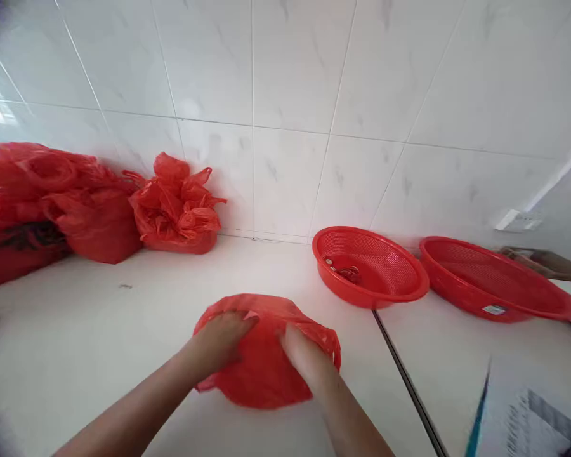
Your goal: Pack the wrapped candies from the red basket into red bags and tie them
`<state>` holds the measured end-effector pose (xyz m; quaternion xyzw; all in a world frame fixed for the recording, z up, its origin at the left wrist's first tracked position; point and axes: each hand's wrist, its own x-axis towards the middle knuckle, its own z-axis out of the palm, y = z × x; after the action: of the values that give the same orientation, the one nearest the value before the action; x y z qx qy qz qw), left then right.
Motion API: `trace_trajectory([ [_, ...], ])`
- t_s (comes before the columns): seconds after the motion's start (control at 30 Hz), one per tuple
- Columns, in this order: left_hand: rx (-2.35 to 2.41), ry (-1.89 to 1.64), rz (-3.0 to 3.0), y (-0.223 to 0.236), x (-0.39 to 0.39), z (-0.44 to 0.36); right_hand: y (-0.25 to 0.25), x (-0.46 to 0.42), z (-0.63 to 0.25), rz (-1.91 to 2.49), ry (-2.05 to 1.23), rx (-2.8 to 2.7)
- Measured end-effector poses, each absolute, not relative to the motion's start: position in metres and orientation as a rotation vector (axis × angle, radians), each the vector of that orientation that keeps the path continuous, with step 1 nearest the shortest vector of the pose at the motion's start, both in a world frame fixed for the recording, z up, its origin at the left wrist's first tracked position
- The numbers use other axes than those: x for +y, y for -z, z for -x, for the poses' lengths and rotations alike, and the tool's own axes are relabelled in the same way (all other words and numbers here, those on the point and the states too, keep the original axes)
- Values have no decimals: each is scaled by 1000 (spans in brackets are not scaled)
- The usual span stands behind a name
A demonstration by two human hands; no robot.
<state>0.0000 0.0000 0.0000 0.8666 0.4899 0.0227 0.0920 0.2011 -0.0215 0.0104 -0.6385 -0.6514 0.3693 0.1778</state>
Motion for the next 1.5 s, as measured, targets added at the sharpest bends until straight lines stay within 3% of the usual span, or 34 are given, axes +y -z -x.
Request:
trace_trajectory([
  [0.23,1322,-170,-2403,-24,9,25,-18,-34,-219,1874,-1097,-1886],
  [0.47,1000,-283,-2630,-53,-11,8,-61,-50,-192,1372,-1065,-2155],
  [0.63,927,-566,-2781,-49,-6,10,-48,-22,-212,1257,-1411,-1638],
  [0.73,1055,-532,-2813,-34,4,17,-16,-1,-231,1185,-1600,-1260],
  [0.87,1419,-397,-2594,-11,16,33,25,16,-244,1223,-1660,-812],
  [0.97,1426,-527,-2286,-5,16,38,31,16,-247,1047,-1653,-679],
  [1.13,1367,-759,-1832,-17,8,33,8,7,-248,1025,-1456,-1123],
  [1.3,1463,-740,-1657,-26,2,39,0,7,-239,1439,-878,-1616],
  [1.4,1479,-710,-1680,-28,-1,45,-4,4,-234,1369,-699,-1765],
  [1.5,1397,-693,-1710,-32,3,52,-19,2,-240,1338,-162,-1761],
])
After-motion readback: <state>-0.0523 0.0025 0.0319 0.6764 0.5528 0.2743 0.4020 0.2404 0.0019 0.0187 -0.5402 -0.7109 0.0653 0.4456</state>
